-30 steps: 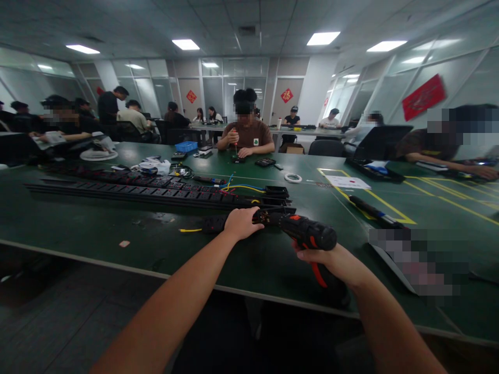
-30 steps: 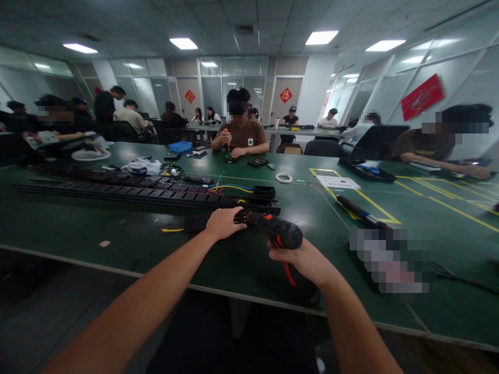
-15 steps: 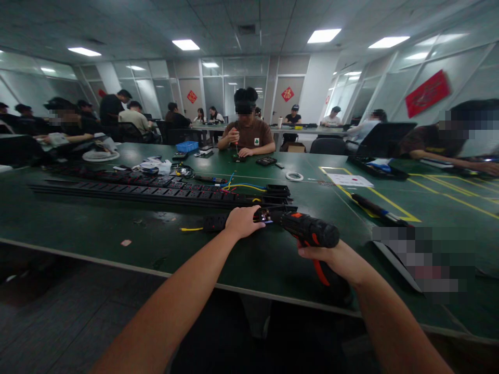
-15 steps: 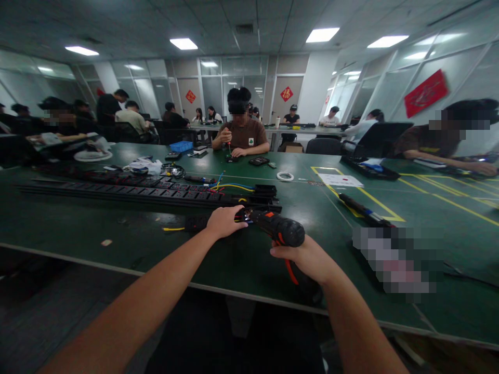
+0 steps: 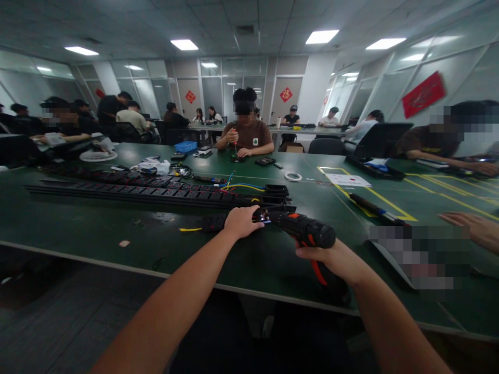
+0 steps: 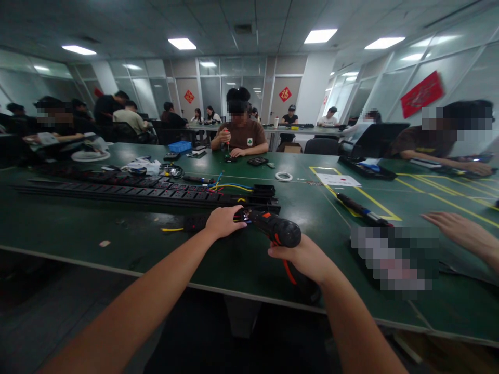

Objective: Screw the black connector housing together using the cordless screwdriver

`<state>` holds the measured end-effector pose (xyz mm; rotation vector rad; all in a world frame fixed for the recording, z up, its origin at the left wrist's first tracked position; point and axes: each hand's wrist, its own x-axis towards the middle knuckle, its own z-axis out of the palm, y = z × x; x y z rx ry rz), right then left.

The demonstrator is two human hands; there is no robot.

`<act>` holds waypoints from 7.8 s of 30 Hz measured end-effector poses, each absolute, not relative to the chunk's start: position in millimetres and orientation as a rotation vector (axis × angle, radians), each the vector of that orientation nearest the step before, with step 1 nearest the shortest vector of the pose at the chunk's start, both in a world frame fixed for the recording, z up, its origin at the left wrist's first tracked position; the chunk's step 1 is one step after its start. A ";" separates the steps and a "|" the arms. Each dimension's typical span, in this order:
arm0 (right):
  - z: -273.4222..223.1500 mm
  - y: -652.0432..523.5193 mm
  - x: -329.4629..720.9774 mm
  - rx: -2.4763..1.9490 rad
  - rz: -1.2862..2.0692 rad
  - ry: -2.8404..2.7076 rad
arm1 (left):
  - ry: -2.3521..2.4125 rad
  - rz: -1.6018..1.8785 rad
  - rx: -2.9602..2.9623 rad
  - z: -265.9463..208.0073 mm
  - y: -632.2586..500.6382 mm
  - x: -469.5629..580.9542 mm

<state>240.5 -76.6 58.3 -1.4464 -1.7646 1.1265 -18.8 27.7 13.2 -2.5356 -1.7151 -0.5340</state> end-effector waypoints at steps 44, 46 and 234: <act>60.7 -74.6 238.2 -1.415 1.150 -1.770 | -1.716 -0.513 -2.532 10.5 28.7 -18.5; 60.8 -75.1 238.7 -1.407 1.156 -1.761 | -1.719 -0.512 -2.529 10.7 28.7 -18.5; 66.2 -88.4 229.4 -1.472 1.123 -1.829 | -1.724 -0.551 -2.551 12.2 28.7 -20.0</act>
